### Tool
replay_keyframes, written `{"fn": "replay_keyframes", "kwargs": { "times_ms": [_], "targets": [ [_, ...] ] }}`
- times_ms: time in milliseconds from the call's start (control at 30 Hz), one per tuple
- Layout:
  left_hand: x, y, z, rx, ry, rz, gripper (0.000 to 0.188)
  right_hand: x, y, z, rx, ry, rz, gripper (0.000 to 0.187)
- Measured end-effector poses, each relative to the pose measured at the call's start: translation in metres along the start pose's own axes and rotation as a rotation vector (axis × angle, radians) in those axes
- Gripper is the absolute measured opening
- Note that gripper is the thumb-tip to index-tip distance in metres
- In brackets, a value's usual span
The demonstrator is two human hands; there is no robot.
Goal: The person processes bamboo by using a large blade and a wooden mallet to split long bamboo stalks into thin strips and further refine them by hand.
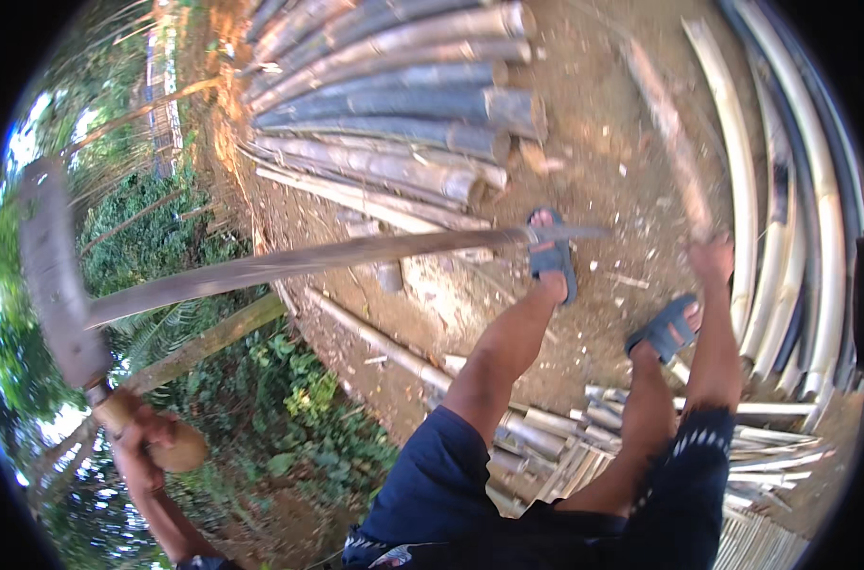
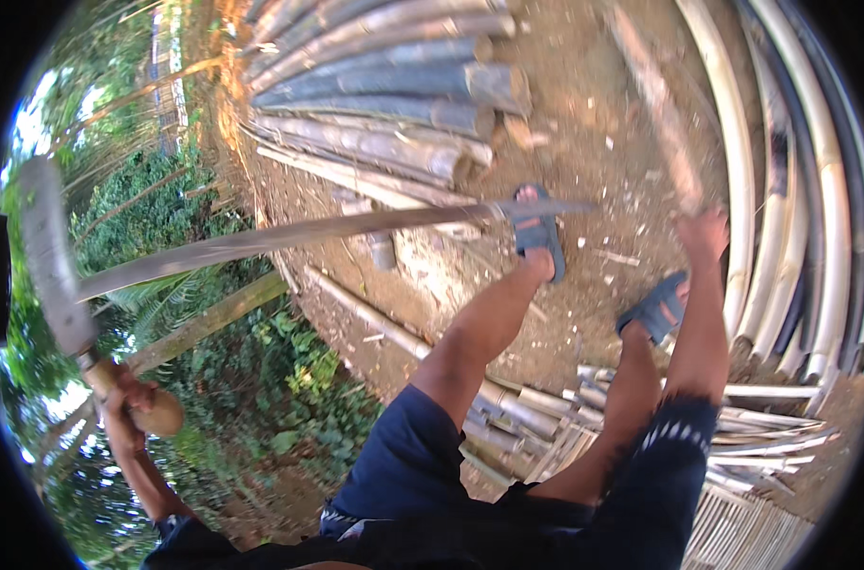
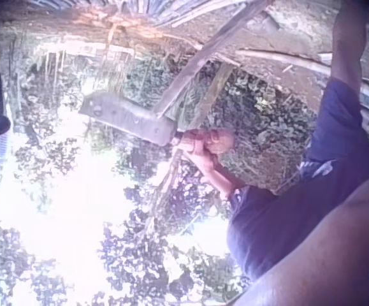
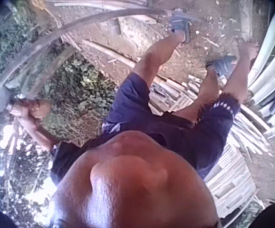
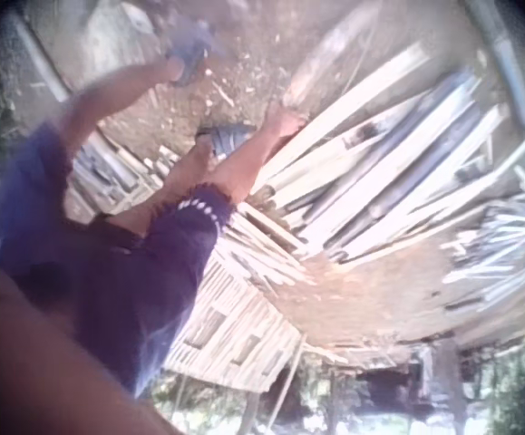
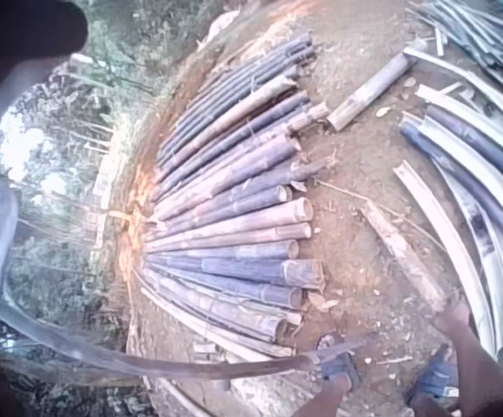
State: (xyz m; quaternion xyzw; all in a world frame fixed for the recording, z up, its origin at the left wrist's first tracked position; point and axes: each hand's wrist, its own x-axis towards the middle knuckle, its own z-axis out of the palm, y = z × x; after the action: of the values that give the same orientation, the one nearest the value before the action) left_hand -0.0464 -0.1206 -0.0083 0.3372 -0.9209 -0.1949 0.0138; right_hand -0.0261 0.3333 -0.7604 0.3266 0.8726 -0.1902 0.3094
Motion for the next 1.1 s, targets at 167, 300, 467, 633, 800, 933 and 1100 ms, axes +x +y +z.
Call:
{"fn": "replay_keyframes", "kwargs": {
  "times_ms": [167,300,467,633,800,933,1100],
  "targets": [
    [-0.022,0.021,0.022,0.039,-0.220,-0.018,0.005,-0.116,0.080,-0.082,0.033,-0.246,-0.198,0.059],
    [-0.067,-0.040,0.017,-0.121,-0.350,-0.127,0.015,-0.296,0.168,-0.166,-0.357,-0.473,-0.339,0.103],
    [-0.104,-0.029,-0.001,-0.171,-0.617,-0.038,0.028,-0.480,0.213,-0.293,0.371,0.022,-0.198,0.091],
    [-0.134,-0.038,0.031,-0.063,-0.442,0.229,0.038,-0.563,0.219,-0.352,0.587,0.065,-0.383,0.080],
    [-0.149,-0.029,0.042,-0.176,-0.488,0.149,0.038,-0.577,0.144,-0.386,0.583,0.108,-0.515,0.081],
    [-0.154,-0.038,0.042,-0.135,-0.493,0.186,0.040,-0.617,0.065,-0.470,0.794,0.185,-0.708,0.082],
    [-0.166,-0.046,0.043,-0.127,-0.445,0.243,0.042,-0.655,-0.019,-0.596,1.025,0.627,-1.318,0.079]
  ]
}}
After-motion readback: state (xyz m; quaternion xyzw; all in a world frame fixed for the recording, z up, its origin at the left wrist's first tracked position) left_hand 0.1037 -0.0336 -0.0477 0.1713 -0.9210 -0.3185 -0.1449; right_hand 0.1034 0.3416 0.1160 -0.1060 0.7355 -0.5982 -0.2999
